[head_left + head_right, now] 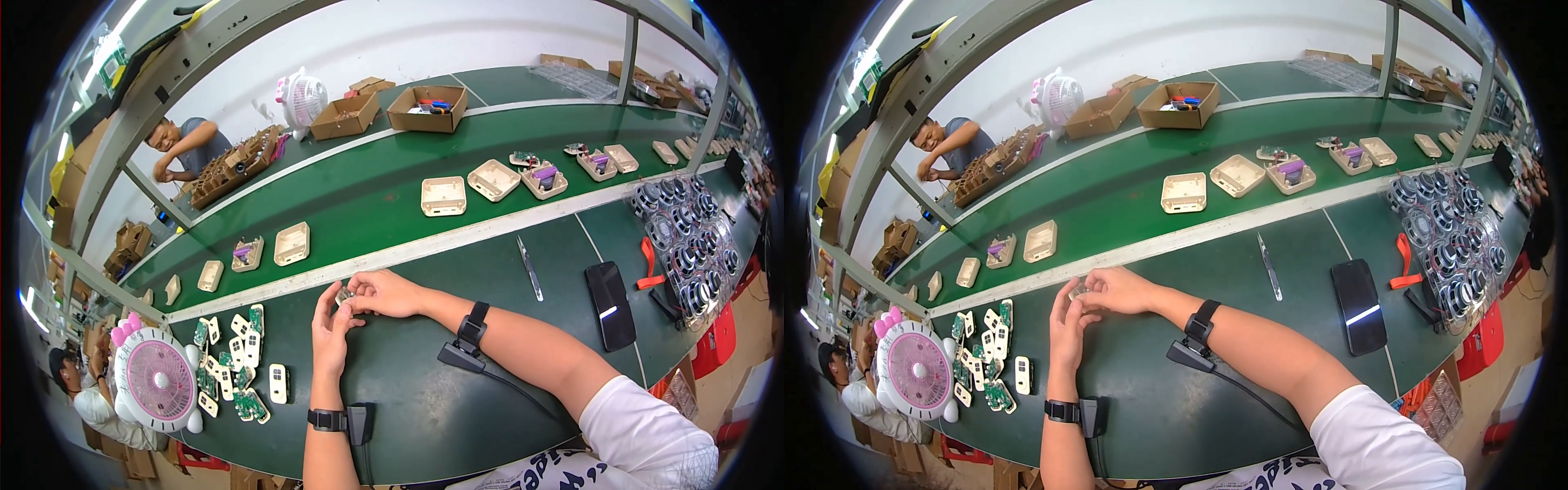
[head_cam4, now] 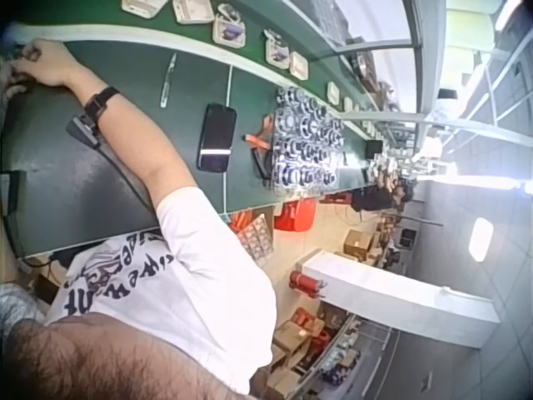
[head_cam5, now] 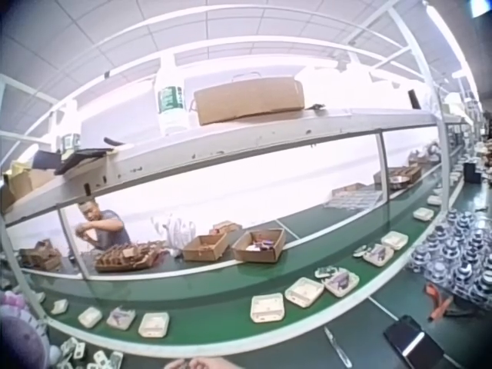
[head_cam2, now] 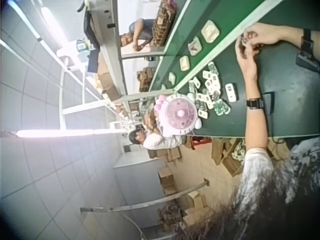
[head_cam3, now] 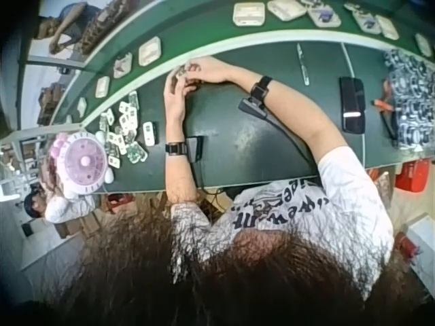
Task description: The person picks up a circuit board and a plastic housing, then connects the wires from the housing to the board by hand. They then press the circuit board into the housing and set the assembled unit back onto the conveyor belt.
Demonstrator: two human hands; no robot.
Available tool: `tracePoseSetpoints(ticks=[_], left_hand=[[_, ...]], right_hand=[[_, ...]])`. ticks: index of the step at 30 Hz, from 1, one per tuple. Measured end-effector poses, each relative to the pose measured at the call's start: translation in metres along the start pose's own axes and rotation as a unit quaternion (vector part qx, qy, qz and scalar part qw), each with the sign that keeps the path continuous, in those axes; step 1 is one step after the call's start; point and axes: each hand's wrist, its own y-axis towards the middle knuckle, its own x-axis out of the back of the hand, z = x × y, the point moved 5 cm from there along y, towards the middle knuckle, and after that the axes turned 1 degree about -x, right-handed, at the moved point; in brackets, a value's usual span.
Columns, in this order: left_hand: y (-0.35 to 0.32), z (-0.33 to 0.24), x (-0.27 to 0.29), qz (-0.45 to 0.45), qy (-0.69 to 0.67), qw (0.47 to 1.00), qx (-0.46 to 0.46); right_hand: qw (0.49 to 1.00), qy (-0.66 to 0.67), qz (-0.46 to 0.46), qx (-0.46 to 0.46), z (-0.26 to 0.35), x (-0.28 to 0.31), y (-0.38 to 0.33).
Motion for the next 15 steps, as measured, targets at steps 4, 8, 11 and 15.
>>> tracePoseSetpoints(ticks=[4,8,11,15], left_hand=[[0.0002,-0.0001,0.0003,-0.012,-0.006,1.000,0.001],[-0.0001,0.0002,0.0007,-0.019,-0.002,1.000,0.002],[0.0009,0.0029,0.0026,-0.022,0.001,1.000,0.010],[0.0014,0.0021,0.0032,-0.018,-0.005,1.000,0.008]], right_hand=[[1.000,0.003,0.004,-0.013,0.0022,0.0001,-0.0014],[1.000,0.001,0.006,-0.014,0.0044,-0.0003,-0.0023],[1.000,0.004,0.005,-0.019,0.0039,-0.0006,-0.0016],[1.000,0.000,0.004,0.001,0.0029,0.0004,-0.0007]])
